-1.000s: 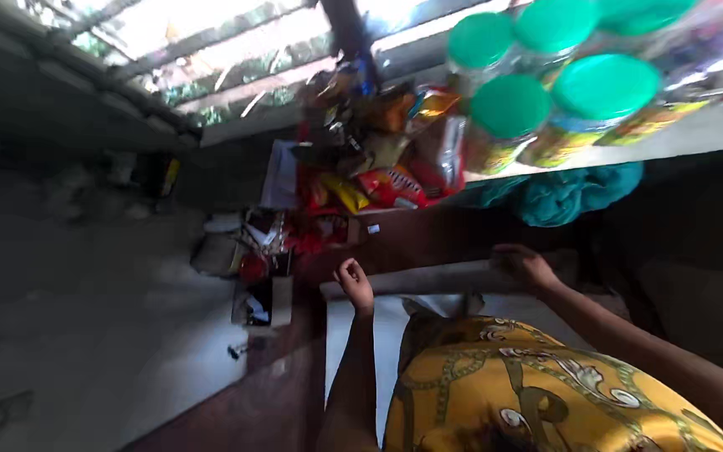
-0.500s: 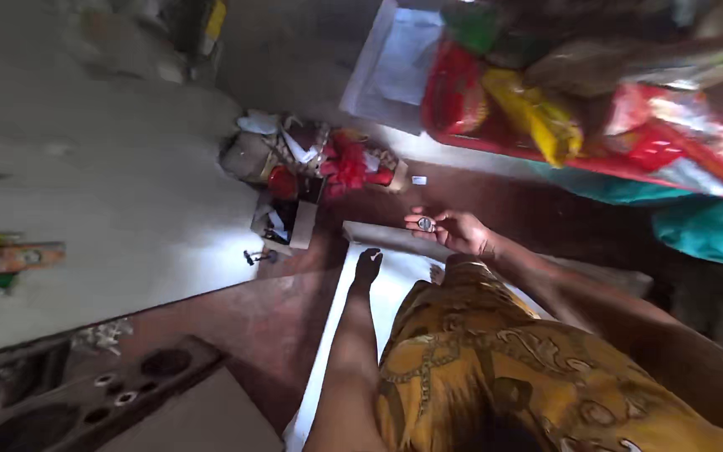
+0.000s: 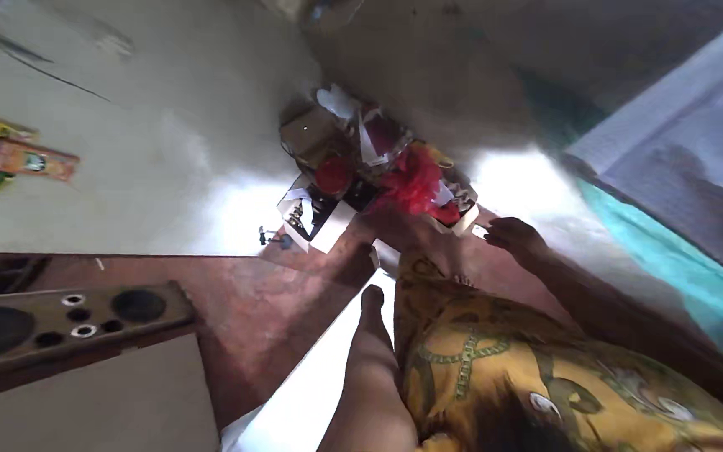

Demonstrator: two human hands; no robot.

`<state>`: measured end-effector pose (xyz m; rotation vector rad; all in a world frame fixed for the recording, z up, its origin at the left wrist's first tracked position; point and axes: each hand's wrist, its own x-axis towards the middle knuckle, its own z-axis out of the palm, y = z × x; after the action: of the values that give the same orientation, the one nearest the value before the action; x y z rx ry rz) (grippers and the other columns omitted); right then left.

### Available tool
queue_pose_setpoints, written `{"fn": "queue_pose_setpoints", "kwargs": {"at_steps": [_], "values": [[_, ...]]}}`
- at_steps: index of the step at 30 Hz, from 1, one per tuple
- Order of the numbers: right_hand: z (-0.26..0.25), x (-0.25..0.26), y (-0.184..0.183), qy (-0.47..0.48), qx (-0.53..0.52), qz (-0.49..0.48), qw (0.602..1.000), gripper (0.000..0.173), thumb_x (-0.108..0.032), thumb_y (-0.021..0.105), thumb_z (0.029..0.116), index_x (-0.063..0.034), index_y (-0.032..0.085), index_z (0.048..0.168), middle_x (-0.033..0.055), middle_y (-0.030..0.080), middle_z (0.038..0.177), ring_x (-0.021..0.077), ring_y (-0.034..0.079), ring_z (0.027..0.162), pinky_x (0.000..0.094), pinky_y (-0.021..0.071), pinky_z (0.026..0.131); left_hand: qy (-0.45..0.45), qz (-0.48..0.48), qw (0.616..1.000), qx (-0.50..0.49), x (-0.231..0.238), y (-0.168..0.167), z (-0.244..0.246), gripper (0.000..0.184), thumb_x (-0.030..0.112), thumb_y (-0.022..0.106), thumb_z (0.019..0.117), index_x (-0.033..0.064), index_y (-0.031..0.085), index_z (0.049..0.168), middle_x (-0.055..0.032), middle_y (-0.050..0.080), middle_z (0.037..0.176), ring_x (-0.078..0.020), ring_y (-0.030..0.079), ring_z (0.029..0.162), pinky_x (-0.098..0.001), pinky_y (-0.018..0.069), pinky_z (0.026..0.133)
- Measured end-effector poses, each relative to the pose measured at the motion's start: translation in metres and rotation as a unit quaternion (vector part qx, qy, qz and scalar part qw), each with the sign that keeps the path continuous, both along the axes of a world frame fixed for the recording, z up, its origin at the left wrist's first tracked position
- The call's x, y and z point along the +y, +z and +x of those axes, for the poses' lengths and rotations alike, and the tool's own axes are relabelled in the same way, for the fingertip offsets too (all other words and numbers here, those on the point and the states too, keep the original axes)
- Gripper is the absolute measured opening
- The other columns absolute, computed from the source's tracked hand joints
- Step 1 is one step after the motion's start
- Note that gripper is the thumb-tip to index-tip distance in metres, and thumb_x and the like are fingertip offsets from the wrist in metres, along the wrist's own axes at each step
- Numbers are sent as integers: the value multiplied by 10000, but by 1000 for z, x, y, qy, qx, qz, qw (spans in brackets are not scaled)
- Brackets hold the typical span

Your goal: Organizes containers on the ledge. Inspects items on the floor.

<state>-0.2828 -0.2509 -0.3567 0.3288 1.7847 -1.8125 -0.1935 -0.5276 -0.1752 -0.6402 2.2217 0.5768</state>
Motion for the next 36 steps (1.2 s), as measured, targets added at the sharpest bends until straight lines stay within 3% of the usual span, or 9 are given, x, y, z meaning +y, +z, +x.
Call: {"fn": "queue_pose_setpoints", "kwargs": {"at_steps": [3,5,7,9,13,18,23,28,36], "values": [[-18,-5,-9,12,17,60,998,317,-34,534,1031,92,528,1321,184,619,1225,179,686,1005,328,589,903,-60,42,943,325,-108,-152,11,291,148,515,1041,-47,666,1196,-203,696,1128,-238,685,1019,-343,541,925],[-28,-21,-10,43,5,132,990,323,-14,550,1023,102,525,1324,228,595,1243,218,682,1010,356,584,909,-48,113,981,149,-155,-165,-51,293,148,589,1020,32,645,1282,-136,668,1224,-196,632,1115,-372,501,997],[-40,-44,-14,88,-18,183,979,348,-14,560,1016,96,518,1343,256,594,1240,255,677,1005,390,576,911,13,102,964,246,-189,-246,-63,291,174,600,999,-40,680,1179,-198,703,1091,-244,681,990,-356,561,874],[-56,-80,-24,133,-48,212,967,347,-24,527,1034,81,515,1364,261,623,1217,268,693,989,408,577,898,165,101,975,113,-215,-272,-97,370,216,477,1084,-19,588,1348,-215,631,1314,-305,614,1216,-434,483,1054],[-92,-180,-79,196,-124,244,942,348,-96,461,1086,59,509,1395,262,631,1254,312,684,1063,454,561,935,345,78,924,146,-294,-356,-166,370,191,543,1053,-41,611,1335,-268,612,1343,-395,576,1279,-533,439,1099],[-119,-298,-154,292,-100,273,911,331,-89,491,1074,80,553,1352,256,650,1253,320,688,1095,458,553,977,426,68,892,139,-393,-406,-237,436,261,611,1027,-40,590,1342,-281,616,1321,-401,590,1257,-522,459,1075],[-118,-387,-158,302,-108,242,916,291,-54,511,1052,71,573,1307,215,667,1200,250,706,1026,404,583,925,442,58,876,186,-418,-463,-263,494,230,602,1023,45,504,1470,-268,511,1452,-425,535,1308,-562,472,1062],[-119,-419,-147,377,-105,258,883,277,-86,507,1061,55,609,1276,191,692,1155,229,716,989,388,585,919,214,72,956,188,-399,-467,-291,472,190,584,1026,78,517,1480,-181,426,1574,-382,424,1433,-557,380,1152],[-159,-444,-165,278,-125,247,920,281,-56,522,1049,80,574,1289,220,641,1228,255,700,1034,401,589,933,146,105,951,250,-412,-483,-298,403,26,599,988,62,606,1388,-180,455,1544,-410,397,1433,-559,380,1154]]}}
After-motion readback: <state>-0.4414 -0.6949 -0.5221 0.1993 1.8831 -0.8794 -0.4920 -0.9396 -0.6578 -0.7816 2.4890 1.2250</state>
